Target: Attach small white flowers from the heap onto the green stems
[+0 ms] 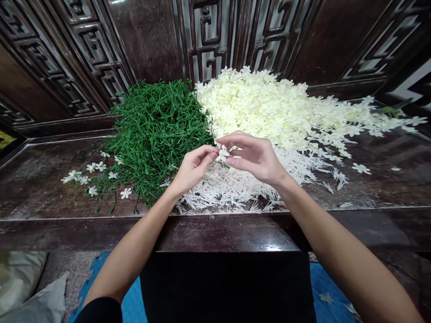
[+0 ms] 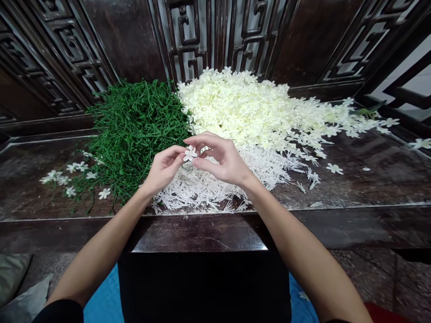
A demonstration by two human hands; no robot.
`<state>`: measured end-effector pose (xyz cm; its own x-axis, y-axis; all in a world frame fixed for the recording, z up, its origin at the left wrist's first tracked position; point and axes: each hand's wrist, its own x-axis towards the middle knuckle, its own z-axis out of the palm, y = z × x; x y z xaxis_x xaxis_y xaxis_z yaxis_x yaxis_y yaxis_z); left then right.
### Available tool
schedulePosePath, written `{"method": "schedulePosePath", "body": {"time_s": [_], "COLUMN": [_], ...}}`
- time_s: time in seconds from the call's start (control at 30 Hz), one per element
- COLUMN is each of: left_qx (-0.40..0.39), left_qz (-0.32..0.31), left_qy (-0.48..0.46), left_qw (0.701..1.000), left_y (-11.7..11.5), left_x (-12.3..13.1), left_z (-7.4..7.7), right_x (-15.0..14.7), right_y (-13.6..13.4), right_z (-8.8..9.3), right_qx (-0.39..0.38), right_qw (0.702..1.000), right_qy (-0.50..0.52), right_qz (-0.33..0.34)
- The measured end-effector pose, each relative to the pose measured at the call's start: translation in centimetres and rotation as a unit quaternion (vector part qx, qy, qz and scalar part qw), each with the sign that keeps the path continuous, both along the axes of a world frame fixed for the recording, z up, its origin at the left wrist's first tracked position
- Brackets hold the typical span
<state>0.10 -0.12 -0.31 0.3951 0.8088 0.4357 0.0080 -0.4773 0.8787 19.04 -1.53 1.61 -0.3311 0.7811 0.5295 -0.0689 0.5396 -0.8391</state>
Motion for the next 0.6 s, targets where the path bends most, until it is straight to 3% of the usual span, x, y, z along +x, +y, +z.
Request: {"method": "schedulePosePath", "body": {"time_s": [0.17,0.37,0.6], "left_qx": [-0.023,-0.043,-0.056], "left_qz": [-0.017,-0.033,0.063], "left_qy": [0.006,0.016,-0.072], "left_qw": [1.0,0.998,0.994], "left_y": [-0.2,-0.2,0.6], "left_x": [0.0,-0.2,-1.4], "left_z": [0.4,0.7,1.4], "right_x": [0.0,-0.1,1.7], "right_y": [0.1,-0.1,1.4], "right_z": [0.2,0.7,0.7], "right_qx": [-0.08,-0.094,-0.136], "right_qw": [0.995,0.994,0.969], "right_qy": [0.049,0.059,0.075], "right_qz": [0.032,-0.016,-0.194]}}
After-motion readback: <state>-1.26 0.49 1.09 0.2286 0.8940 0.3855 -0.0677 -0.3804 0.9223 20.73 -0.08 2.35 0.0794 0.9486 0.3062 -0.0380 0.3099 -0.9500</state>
